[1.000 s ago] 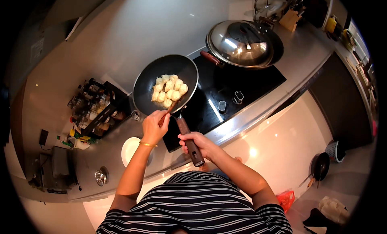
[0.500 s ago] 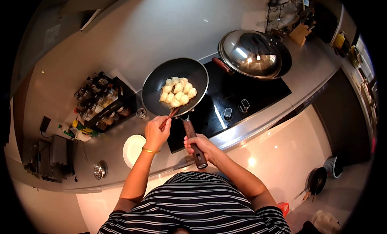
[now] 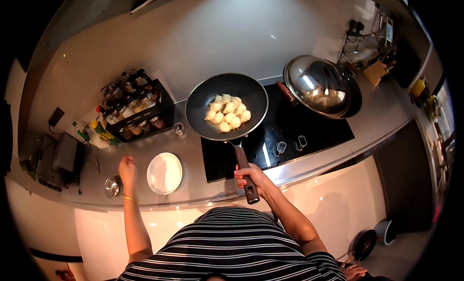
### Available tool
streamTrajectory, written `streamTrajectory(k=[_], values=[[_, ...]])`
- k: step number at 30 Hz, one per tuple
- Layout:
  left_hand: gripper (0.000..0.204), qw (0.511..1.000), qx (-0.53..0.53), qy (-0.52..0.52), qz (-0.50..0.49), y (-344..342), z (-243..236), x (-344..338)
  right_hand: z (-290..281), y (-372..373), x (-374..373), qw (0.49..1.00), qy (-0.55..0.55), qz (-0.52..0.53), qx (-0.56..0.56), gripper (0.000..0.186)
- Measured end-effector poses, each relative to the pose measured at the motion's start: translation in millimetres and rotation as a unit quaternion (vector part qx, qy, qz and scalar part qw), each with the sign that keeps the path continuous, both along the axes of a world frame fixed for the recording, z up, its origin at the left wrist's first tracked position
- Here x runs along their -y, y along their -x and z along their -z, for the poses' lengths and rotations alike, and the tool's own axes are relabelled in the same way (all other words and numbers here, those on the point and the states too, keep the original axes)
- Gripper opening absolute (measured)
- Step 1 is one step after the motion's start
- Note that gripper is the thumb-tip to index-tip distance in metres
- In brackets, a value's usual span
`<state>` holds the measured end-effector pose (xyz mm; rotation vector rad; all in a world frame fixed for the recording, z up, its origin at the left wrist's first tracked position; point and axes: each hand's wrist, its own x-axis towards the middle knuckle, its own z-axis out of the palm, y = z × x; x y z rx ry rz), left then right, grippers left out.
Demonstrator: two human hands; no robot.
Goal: The person washes a glass lid and a bowl in a sink with a cloth, places the items into a dishwasher, then uses chopsticks to flip items in a pan and covers the pan with a lid.
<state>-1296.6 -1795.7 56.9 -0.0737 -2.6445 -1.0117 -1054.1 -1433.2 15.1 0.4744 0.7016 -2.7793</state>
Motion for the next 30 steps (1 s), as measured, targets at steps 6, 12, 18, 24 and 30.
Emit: streamTrajectory(k=[6, 12, 18, 24, 30], values=[[0.035, 0.976, 0.169, 0.112, -0.077, 5.7, 177.5, 95.3, 5.4, 1.7, 2.0, 0.999, -0.046, -0.026, -0.007, 0.022], [0.018, 0.988, 0.089, 0.055, -0.111, -8.7, 184.0, 64.5, 5.0, -11.6, -14.7, 0.988, -0.151, 0.023, 0.001, 0.023], [0.008, 0.871, 0.368, -0.308, -0.102, -1.0, 173.9, 80.8, 4.9, -14.2, -15.0, 0.993, -0.121, 0.011, -0.006, 0.024], [0.006, 0.745, 0.412, -0.515, -0.1, 0.2, 141.8, 65.6, -0.1, -12.6, -12.8, 0.995, -0.103, 0.012, -0.003, 0.025], [0.008, 0.834, 0.394, -0.379, -0.076, 2.6, 148.1, 68.6, -3.2, -10.8, -11.6, 0.995, -0.101, 0.008, 0.002, 0.024]])
